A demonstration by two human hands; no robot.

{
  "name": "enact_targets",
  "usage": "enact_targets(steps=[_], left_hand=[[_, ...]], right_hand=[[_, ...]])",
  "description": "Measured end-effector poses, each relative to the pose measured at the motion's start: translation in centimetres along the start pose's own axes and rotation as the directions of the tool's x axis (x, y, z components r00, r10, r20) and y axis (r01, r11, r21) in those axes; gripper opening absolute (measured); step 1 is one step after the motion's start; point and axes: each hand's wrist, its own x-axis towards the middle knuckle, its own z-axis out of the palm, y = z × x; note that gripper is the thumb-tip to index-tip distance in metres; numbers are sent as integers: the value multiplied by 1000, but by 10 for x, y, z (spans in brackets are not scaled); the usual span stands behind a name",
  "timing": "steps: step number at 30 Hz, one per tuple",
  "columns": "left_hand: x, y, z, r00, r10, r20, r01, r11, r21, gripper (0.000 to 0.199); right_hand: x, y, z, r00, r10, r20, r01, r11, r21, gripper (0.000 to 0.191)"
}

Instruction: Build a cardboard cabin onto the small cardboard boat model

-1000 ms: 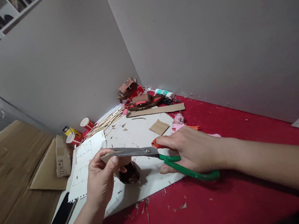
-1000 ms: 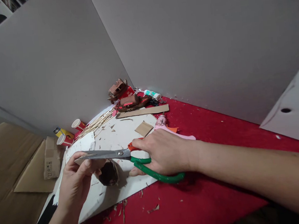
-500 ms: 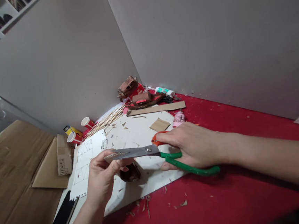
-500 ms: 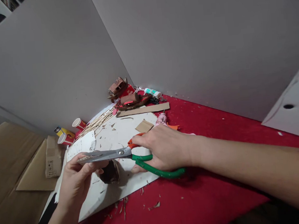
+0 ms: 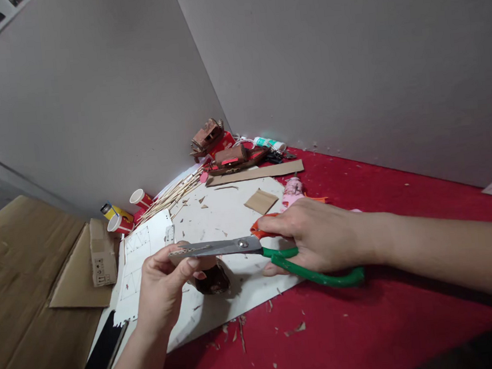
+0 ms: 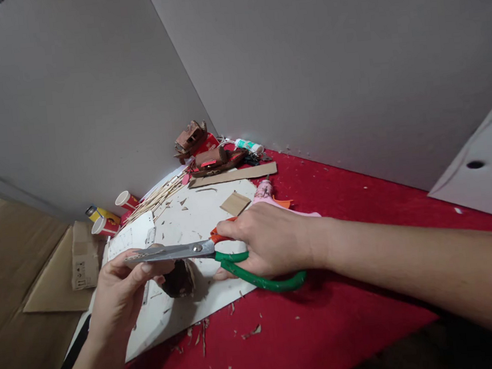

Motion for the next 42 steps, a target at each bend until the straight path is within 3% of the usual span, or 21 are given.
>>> enact_targets(steps=[4, 11, 19, 26, 31, 42], left_hand=[[1, 0, 0, 1000, -3, -7, 3, 1000, 6, 15], [2, 4, 2, 997, -8, 75, 2, 997, 80, 12], [4, 15, 3, 997, -51, -64, 36, 974, -223, 27], [6, 13, -1, 992, -24, -127, -17, 950, -311, 26], [5, 15, 1, 988, -67, -141, 16, 940, -339, 34], [-1, 13, 12, 993, -61, -97, 19, 924, -381, 28]], right_hand=[[-1, 1, 1, 1000, -21, -18, 21, 1000, -11, 49], [-1, 4, 2, 999, -27, -30, 26, 999, -27, 47], [4, 12, 8, 979, -12, -205, 47, 985, 164, 52], [4, 8, 4, 998, 35, -52, -28, 993, 118, 49], [4, 1, 0, 997, 70, 41, -73, 994, 80, 48], [5, -4, 0, 994, 76, 73, -81, 995, 65, 45]])
